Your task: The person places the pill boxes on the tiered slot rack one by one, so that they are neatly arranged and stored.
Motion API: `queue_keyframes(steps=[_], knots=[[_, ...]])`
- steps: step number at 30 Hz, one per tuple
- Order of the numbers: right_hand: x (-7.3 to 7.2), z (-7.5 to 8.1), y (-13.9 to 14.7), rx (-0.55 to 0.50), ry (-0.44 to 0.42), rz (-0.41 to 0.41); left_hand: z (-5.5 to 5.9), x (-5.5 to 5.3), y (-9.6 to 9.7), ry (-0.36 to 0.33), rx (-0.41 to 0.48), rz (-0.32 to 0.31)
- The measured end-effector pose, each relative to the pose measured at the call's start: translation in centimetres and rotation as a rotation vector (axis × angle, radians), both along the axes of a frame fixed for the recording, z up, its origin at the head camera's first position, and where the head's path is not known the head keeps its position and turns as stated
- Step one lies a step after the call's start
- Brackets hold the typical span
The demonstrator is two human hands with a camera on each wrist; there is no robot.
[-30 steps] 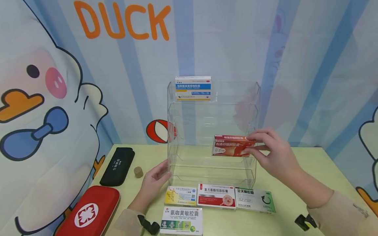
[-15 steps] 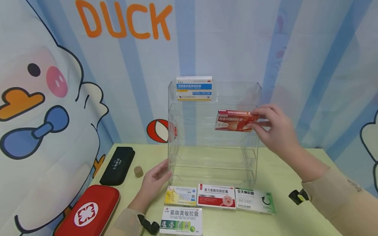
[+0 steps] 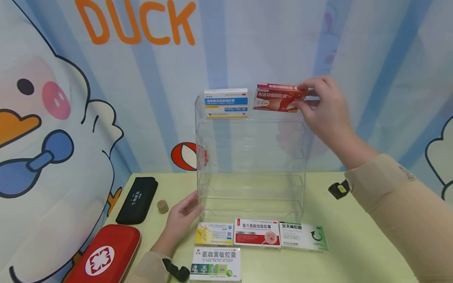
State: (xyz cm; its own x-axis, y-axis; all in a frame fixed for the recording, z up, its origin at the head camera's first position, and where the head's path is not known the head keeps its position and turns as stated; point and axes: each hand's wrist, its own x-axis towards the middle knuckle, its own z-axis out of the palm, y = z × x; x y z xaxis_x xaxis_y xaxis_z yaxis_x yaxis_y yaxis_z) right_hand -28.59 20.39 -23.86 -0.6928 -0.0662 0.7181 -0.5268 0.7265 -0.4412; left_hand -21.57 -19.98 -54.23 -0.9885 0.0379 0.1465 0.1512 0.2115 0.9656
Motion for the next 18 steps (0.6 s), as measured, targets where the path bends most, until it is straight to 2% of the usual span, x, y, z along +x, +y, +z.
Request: queue_keyframes(steps=[10,18], knots=[[-3.4,1.8,-1.3,-0.109,-0.127,-0.106,0.1,-0.1,-0.5,-0.003,0.016,-0.011],[-4.6,1.4,-1.4,-0.141,-0.183,-0.118,0.2,-0.1,-0.2,-0.013,0.028,-0.016]])
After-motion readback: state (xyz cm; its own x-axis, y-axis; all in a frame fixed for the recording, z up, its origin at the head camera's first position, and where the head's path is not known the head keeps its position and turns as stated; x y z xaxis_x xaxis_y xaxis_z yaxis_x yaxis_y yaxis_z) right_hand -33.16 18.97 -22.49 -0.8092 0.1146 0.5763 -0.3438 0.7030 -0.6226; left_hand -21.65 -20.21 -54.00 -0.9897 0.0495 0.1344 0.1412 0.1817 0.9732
